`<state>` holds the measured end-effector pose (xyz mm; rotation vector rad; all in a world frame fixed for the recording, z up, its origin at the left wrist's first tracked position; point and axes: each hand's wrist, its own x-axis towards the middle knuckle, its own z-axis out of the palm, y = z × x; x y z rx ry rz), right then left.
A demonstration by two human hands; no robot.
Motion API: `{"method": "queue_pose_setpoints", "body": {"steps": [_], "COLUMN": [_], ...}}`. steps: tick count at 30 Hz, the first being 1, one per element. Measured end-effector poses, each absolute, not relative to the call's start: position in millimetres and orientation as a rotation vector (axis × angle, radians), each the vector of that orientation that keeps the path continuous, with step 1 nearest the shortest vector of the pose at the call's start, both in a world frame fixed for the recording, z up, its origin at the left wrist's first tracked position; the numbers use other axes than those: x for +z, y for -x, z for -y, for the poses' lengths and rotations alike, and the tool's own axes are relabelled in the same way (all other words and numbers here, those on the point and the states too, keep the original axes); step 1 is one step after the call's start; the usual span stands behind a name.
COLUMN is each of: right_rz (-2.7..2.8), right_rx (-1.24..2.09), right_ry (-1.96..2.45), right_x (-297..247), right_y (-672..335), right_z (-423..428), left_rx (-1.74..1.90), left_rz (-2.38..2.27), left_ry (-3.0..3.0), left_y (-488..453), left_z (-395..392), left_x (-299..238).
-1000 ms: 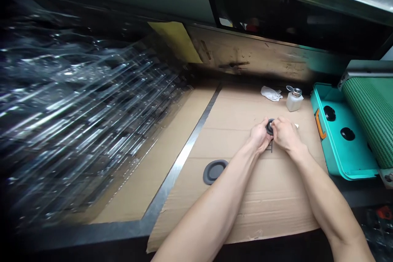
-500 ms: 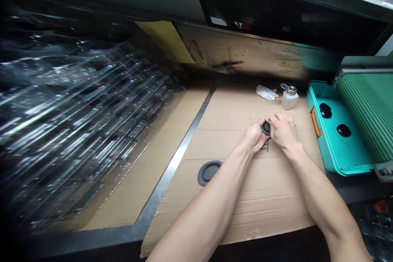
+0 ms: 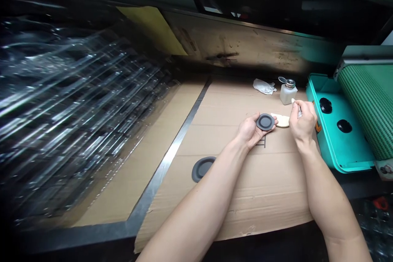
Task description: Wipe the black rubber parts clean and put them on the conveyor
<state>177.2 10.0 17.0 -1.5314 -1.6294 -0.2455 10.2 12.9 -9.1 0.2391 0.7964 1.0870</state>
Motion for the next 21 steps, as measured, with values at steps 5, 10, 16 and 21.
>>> {"method": "queue_pose_setpoints", "body": {"steps": [5,10,16,21], "right_rz": [1.587,1.571,1.660,1.776], "right_rx": [-0.239,-0.229,-0.198,-0.169], "right_ry": [1.594,1.609,1.724,1.916], "right_x": [19.1,17.2,9.8,7.2], "right_y": [-180.1,-184.2,-188.7,-189.2], "right_z": [-10.1,-12.6,-16.8,-15.7], "left_rx": [1.068,1.097,1.146,1.146], "left_rz": [-0.752,-0.716,-0.660,-0.618], "left_ry": [-0.184,-0.177,-0.189,-0.197], "left_y": [-5.0,-2.4,-0.7,-0.1], "left_z": [-13.1,-12.2,-10.2,-6.6], "left_x": [-7.3,-5.9,-4.8,0.5]}}
